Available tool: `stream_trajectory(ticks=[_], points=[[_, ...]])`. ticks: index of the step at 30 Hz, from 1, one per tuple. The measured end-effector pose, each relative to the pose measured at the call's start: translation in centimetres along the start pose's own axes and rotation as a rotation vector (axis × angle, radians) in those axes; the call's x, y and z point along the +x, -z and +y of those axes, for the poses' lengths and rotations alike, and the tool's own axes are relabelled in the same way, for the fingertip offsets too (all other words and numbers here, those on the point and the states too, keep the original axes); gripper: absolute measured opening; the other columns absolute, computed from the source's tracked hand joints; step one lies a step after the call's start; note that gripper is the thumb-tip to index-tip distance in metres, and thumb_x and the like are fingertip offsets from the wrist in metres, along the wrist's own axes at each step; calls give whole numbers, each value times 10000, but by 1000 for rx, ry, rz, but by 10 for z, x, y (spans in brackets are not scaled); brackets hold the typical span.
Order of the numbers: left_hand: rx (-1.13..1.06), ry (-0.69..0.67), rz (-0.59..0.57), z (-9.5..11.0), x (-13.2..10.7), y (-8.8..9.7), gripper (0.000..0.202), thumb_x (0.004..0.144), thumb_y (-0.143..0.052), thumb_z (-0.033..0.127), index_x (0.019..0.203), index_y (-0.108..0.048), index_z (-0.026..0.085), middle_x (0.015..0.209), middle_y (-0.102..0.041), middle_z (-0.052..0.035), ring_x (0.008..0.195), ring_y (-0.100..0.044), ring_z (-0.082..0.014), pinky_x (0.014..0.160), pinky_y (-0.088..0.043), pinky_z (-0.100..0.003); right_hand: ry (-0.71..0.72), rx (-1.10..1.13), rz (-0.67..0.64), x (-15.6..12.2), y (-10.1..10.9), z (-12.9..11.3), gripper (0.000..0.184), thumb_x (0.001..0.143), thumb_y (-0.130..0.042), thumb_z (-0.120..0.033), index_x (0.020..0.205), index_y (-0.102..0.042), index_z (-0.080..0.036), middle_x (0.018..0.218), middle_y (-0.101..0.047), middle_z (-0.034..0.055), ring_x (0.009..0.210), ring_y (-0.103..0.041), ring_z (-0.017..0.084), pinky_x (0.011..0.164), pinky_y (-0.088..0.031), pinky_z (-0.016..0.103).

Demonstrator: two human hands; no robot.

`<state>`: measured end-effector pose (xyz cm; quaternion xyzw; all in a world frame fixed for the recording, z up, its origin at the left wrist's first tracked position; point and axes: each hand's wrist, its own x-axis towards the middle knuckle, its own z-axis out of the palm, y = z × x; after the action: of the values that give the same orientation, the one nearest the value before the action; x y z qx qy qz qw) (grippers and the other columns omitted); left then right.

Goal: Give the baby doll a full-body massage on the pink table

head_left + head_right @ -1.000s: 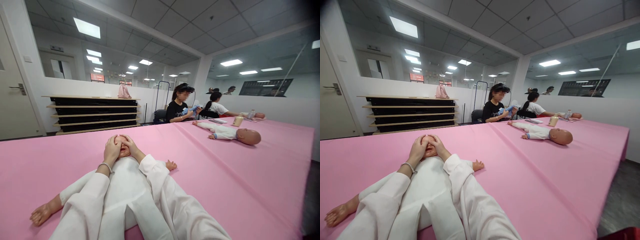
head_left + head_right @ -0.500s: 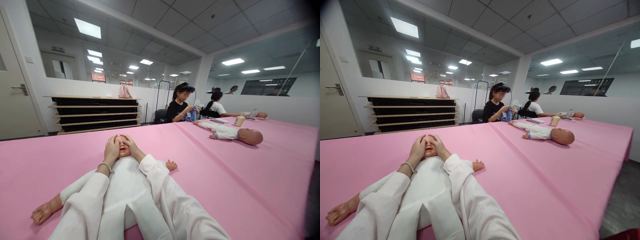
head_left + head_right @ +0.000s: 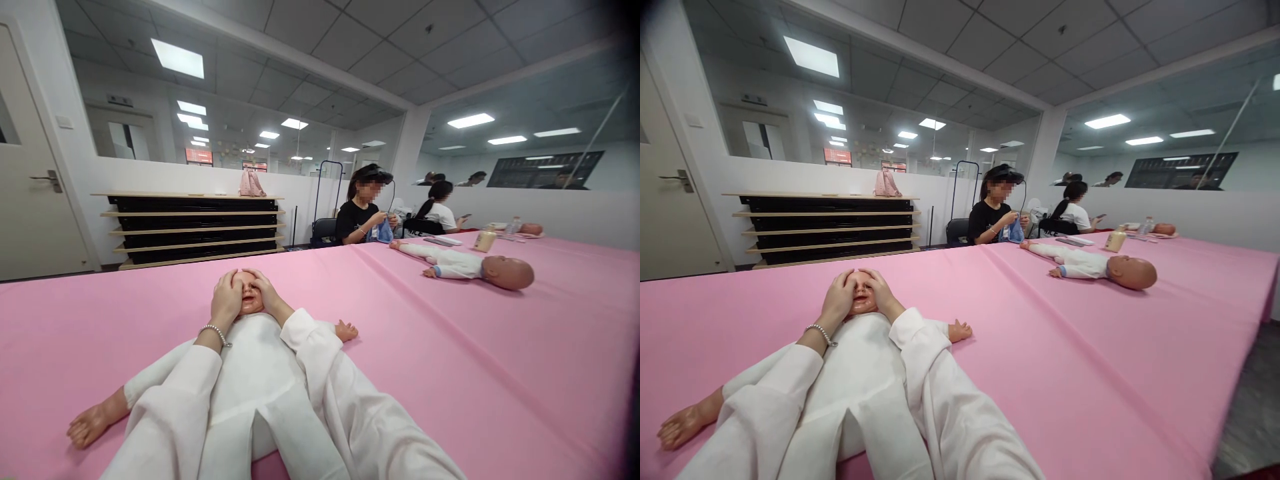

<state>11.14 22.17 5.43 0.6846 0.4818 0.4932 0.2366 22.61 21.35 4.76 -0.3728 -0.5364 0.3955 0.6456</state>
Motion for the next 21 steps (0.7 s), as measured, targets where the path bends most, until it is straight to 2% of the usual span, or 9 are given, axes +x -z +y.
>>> stream_trajectory(ticks=[4, 11, 15, 18, 21], points=[[-10, 16, 3, -1, 1, -1, 448, 860, -321, 280, 1228, -548, 163, 1294, -539, -98, 1224, -467, -229, 1059, -354, -369, 15, -33, 13, 2, 1, 3, 350, 686, -433, -149, 964, -638, -200, 1120, -607, 9, 1139, -489, 157, 1058, -308, 297], [22, -36, 9, -2, -1, -1, 461, 833, -417, 340, 1240, -534, 155, 1283, -543, -114, 1193, -492, -248, 1037, -375, -372, -3, 32, -12, -1, 0, 0, 292, 703, -563, -236, 984, -642, -211, 1150, -596, 25, 1133, -500, 169, 1038, -329, 313], [16, -14, -7, 1, -1, 0, 456, 827, -439, 324, 1238, -535, 151, 1279, -543, -117, 1190, -493, -250, 1025, -385, -374, 5, 8, -3, 2, 2, 3, 314, 702, -514, -216, 988, -640, -196, 1157, -597, 30, 1151, -489, 170, 1052, -315, 312], [5, -4, -18, 3, -1, 2, 452, 835, -450, 310, 1239, -536, 124, 1279, -538, -134, 1189, -487, -262, 1034, -370, -387, 20, -33, 13, 4, 4, 5, 334, 687, -469, -185, 971, -645, -188, 1148, -607, 31, 1153, -488, 165, 1062, -302, 303], [-12, -13, -19, 6, -2, 3, 448, 843, -456, 278, 1242, -527, 88, 1287, -528, -156, 1201, -473, -266, 1043, -353, -380, 9, 14, 0, 4, 2, 3, 317, 687, -510, -225, 972, -644, -189, 1156, -603, 42, 1133, -506, 178, 1038, -338, 316]])
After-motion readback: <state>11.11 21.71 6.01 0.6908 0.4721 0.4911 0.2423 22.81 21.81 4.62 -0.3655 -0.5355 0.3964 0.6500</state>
